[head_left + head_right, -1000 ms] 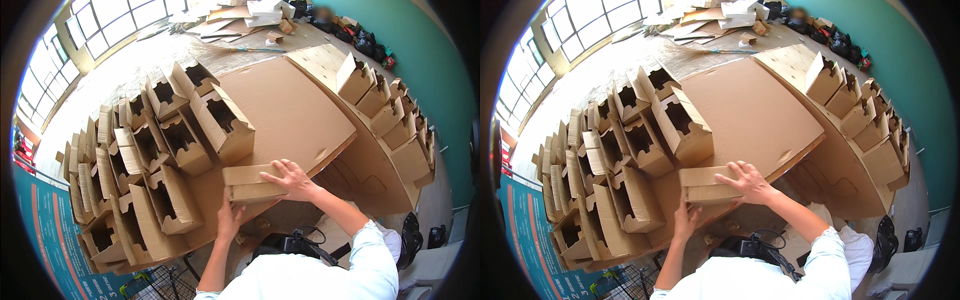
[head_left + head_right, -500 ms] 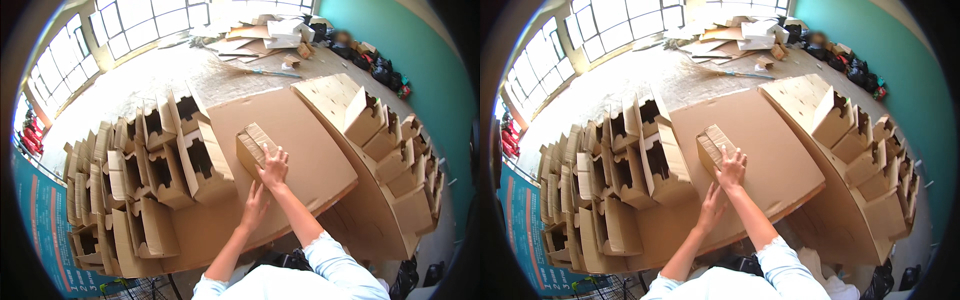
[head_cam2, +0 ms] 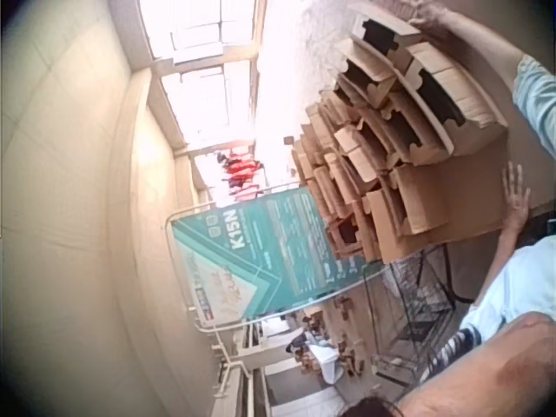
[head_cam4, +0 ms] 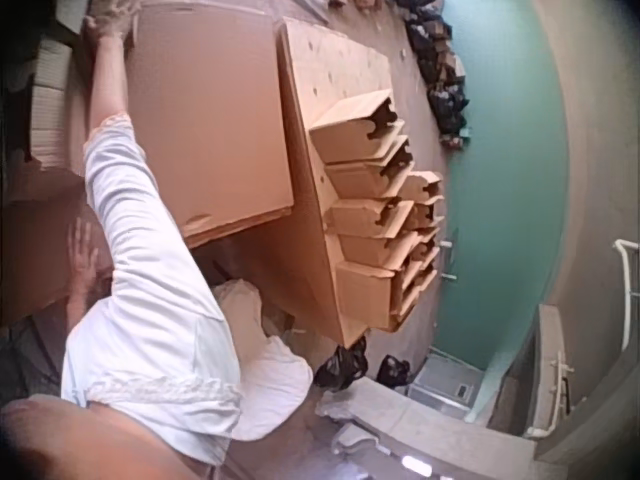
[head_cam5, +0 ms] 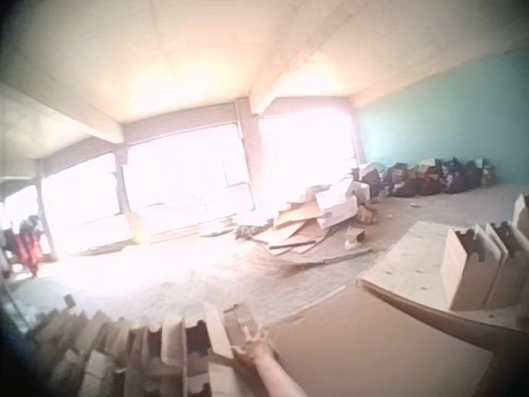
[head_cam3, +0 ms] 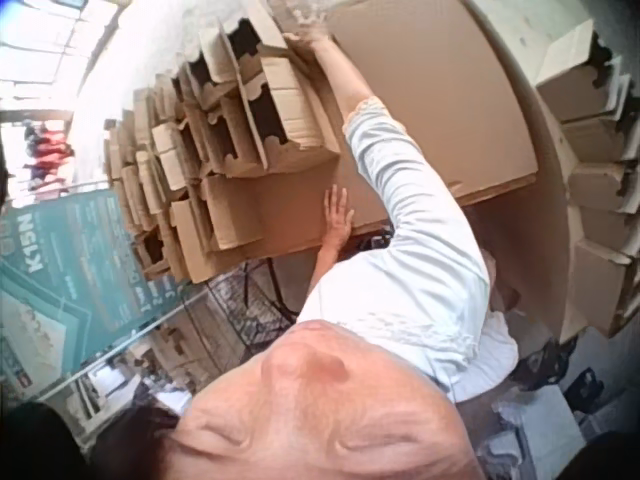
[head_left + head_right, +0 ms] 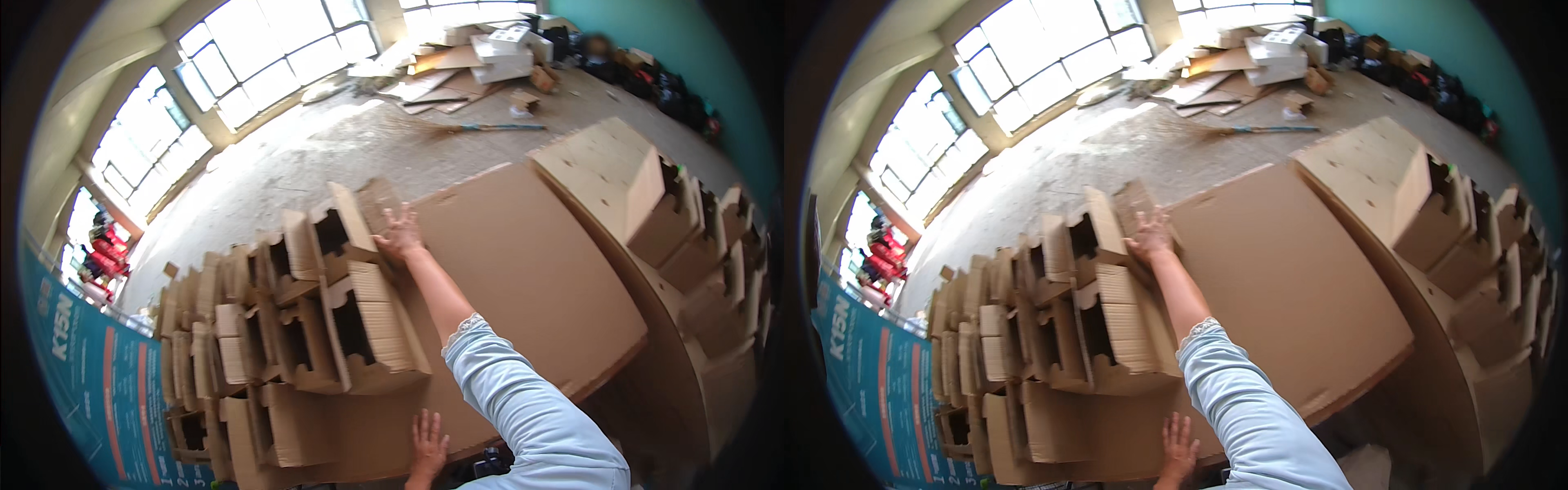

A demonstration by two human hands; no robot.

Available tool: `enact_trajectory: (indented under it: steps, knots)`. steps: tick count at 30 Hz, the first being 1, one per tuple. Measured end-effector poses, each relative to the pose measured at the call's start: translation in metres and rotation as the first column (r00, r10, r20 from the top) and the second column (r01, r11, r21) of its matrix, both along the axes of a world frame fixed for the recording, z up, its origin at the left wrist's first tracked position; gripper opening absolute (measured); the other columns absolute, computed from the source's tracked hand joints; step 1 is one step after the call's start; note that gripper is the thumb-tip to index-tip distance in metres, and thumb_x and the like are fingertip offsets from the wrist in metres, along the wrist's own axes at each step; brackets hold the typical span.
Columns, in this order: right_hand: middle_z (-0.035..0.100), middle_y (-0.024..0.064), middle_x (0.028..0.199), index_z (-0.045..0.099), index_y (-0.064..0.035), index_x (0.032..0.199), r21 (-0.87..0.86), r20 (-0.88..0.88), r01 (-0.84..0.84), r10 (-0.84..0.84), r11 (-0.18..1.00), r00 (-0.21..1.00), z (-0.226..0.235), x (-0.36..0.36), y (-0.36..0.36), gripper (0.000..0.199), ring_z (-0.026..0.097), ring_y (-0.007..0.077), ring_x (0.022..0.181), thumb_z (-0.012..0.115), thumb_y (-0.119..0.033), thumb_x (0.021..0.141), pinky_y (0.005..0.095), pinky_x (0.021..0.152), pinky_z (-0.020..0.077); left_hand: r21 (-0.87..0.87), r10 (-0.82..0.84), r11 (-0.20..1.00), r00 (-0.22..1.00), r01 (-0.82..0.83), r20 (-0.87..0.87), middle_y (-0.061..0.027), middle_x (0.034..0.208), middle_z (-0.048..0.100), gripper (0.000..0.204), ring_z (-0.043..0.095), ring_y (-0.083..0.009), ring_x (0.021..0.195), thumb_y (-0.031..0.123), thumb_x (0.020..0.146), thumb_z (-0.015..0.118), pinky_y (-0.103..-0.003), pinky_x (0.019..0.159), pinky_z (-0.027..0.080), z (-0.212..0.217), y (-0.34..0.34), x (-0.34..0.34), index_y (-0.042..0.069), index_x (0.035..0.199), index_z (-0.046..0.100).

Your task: The person takes plastic bottles from a shopping cart and places them individually into cardboard boxes on a table, then moves the finished boxes to a stack.

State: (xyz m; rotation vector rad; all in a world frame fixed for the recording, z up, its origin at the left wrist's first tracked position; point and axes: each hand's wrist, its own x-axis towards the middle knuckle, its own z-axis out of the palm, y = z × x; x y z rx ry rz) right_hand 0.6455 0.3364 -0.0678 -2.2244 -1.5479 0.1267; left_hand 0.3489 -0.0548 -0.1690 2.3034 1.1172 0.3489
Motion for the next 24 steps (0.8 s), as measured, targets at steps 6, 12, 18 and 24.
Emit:
enact_trajectory:
  steps: [6, 12, 18, 24]
  knots:
    - [0.026, 0.02, 0.153, 0.033, -0.0158, 0.148, 0.264, -0.237, -0.3, 0.363, 0.917, 0.901, -0.004, 0.096, -0.093, 0.076, 0.029, 0.0381, 0.14, 0.065, -0.046, 0.086, 0.0444, 0.113, 0.0301, 0.072, 0.051, 0.997, 0.99, -0.041, -0.133, -0.0187, 0.155, 0.022, 0.064, 0.019, -0.0427, 0.142, 0.017, 0.087, 0.056, -0.05, 0.116, 0.02, 0.013, -0.001, 0.006, 0.007, 0.146, 0.032]
    - [0.045, 0.0271, 0.137, 0.042, -0.007, 0.138, 0.634, 0.243, 0.264, -0.511, 0.727, 0.825, 0.066, 0.332, -0.301, 0.068, 0.041, 0.0406, 0.129, 0.069, -0.019, 0.078, 0.0456, 0.109, 0.033, 0.188, 0.056, 0.982, 0.98, -0.02, -0.191, -0.0193, 0.154, 0.024, 0.064, 0.021, -0.0417, 0.141, 0.016, 0.086, 0.051, -0.051, 0.116, 0.021, 0.007, -0.005, 0.016, 0.004, 0.146, 0.032]
    - [0.067, 0.0191, 0.109, 0.063, -0.0031, 0.11, 0.062, 0.18, 0.696, -0.694, 0.715, 0.697, 0.088, 0.444, -0.409, 0.071, 0.06, 0.0329, 0.111, 0.074, -0.057, 0.065, 0.0524, 0.104, 0.0368, 0.241, 0.064, 0.97, 0.981, -0.018, -0.183, -0.0205, 0.153, 0.027, 0.06, 0.024, -0.0421, 0.14, 0.016, 0.087, 0.045, -0.05, 0.115, 0.022, 0.014, -0.005, 0.012, 0.003, 0.145, 0.033]
    - [0.066, 0.0173, 0.102, 0.068, -0.0013, 0.088, 0.221, 0.241, 0.623, -0.661, 0.75, 0.71, 0.07, 0.402, -0.399, 0.028, 0.061, 0.0364, 0.097, 0.068, -0.027, 0.076, 0.0453, 0.081, 0.0516, 0.221, 0.083, 0.975, 0.974, -0.035, -0.21, -0.0202, 0.151, 0.029, 0.061, 0.027, -0.0408, 0.139, 0.017, 0.085, 0.049, -0.048, 0.113, 0.026, 0.024, -0.006, 0.018, 0.003, 0.143, 0.036]
